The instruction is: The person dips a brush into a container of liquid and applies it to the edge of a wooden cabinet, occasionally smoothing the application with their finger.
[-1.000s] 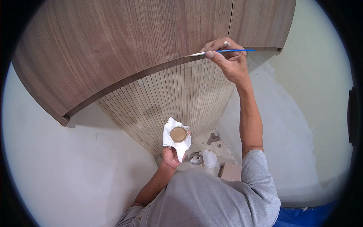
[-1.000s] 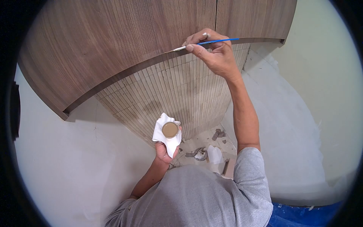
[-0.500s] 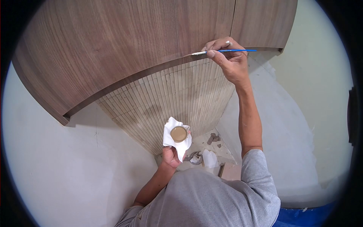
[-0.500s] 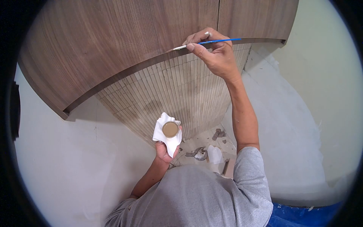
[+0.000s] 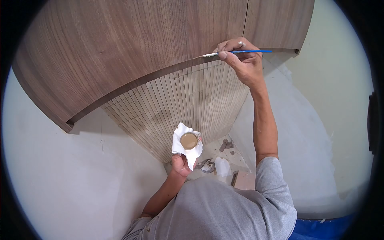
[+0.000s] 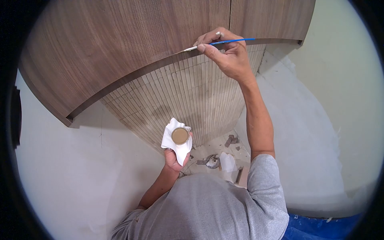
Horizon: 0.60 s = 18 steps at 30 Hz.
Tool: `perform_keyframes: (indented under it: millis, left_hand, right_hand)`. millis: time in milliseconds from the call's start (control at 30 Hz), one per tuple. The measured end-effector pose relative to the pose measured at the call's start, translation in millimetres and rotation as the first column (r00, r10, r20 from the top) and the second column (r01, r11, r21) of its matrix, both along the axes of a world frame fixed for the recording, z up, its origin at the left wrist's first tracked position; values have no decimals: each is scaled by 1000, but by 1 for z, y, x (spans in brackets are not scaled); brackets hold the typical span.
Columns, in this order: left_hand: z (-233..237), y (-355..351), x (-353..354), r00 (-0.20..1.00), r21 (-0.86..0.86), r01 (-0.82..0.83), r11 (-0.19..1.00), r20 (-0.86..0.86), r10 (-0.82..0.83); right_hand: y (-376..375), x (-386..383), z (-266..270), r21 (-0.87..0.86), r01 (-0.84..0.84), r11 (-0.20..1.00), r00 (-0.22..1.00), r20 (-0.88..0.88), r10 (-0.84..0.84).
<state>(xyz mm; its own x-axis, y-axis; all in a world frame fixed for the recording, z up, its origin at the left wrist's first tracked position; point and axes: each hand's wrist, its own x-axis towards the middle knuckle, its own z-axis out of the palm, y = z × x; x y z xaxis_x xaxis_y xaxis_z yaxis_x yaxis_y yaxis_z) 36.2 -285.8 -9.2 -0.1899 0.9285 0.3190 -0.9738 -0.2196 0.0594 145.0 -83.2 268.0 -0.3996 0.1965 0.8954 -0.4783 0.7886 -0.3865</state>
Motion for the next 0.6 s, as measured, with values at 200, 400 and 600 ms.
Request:
perform_keyframes:
  millis: [200, 400, 600]
  left_hand:
    - [3, 1, 0, 1000, 35, 20, 999, 11, -21]
    - [5, 1, 2, 1000, -8, -23, 1000, 20, 23]
    - [0, 4, 0, 998, 25, -46, 999, -40, 47]
  right_hand:
    - [3, 4, 1, -54, -31, 998, 1000, 2, 31]
    - [-1, 0, 0, -42, -21, 999, 1000, -2, 21]
    - [1, -2, -1, 5, -15, 1000, 1000, -20, 16]
